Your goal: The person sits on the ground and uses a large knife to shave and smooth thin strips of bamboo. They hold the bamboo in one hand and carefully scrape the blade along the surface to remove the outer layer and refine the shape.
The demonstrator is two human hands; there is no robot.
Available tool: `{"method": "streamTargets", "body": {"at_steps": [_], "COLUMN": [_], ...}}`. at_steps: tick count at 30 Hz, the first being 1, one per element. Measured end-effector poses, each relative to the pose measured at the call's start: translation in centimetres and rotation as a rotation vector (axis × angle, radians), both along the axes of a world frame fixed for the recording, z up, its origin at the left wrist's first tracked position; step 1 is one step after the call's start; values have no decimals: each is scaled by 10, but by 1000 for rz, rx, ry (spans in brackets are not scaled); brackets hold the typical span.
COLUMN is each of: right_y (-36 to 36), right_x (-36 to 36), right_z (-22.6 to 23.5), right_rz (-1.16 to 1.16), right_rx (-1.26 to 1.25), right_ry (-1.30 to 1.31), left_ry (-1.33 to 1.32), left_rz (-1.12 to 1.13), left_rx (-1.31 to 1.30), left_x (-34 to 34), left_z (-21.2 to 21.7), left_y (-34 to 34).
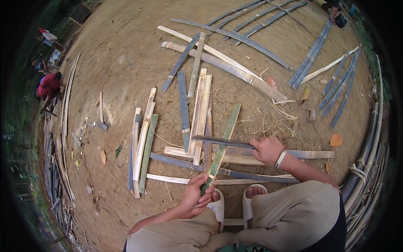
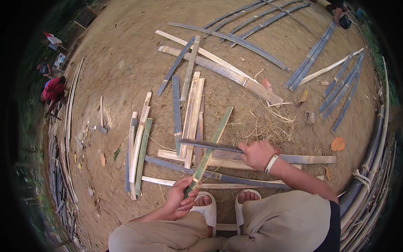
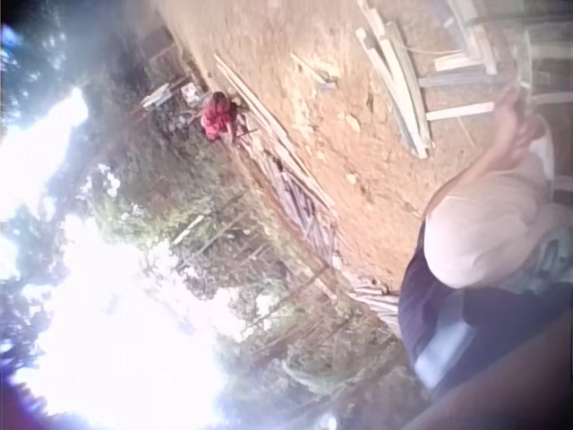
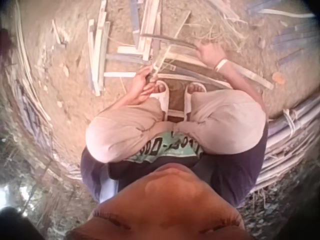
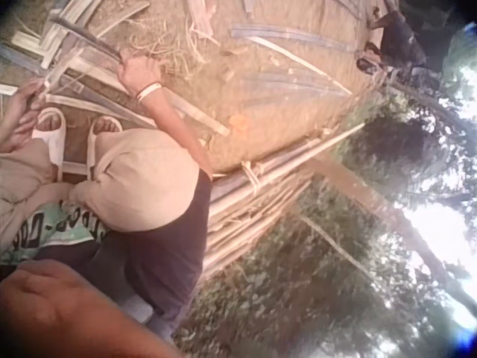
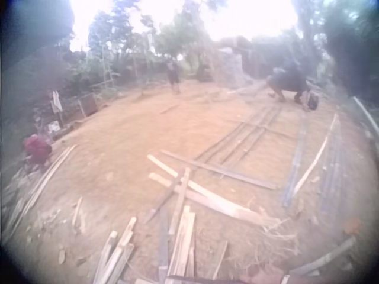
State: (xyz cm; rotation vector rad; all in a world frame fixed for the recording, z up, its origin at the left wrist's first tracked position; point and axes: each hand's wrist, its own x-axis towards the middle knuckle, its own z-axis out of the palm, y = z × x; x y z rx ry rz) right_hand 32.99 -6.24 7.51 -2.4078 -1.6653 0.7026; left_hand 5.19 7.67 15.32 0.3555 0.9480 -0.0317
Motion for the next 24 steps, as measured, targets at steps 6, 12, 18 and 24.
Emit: {"method": "streamTargets", "body": {"at_steps": [6,12,18,24], "right_y": [16,-2,-13,-10], "right_x": [43,37,49,28], "right_z": [-26,-17,-20,-20], "right_rz": [-270,-228,-240,-155], "right_rx": [-62,-86,-93,-38], "right_ry": [-87,-34,-27,-44], "left_ry": [35,30,69,185], "left_rz": [-23,-68,-84,-75], "left_rx": [39,16,53,4], "left_x": [4,1,4,8], "left_z": [3,-1,1,-3], "left_y": [0,1,5,1]}}
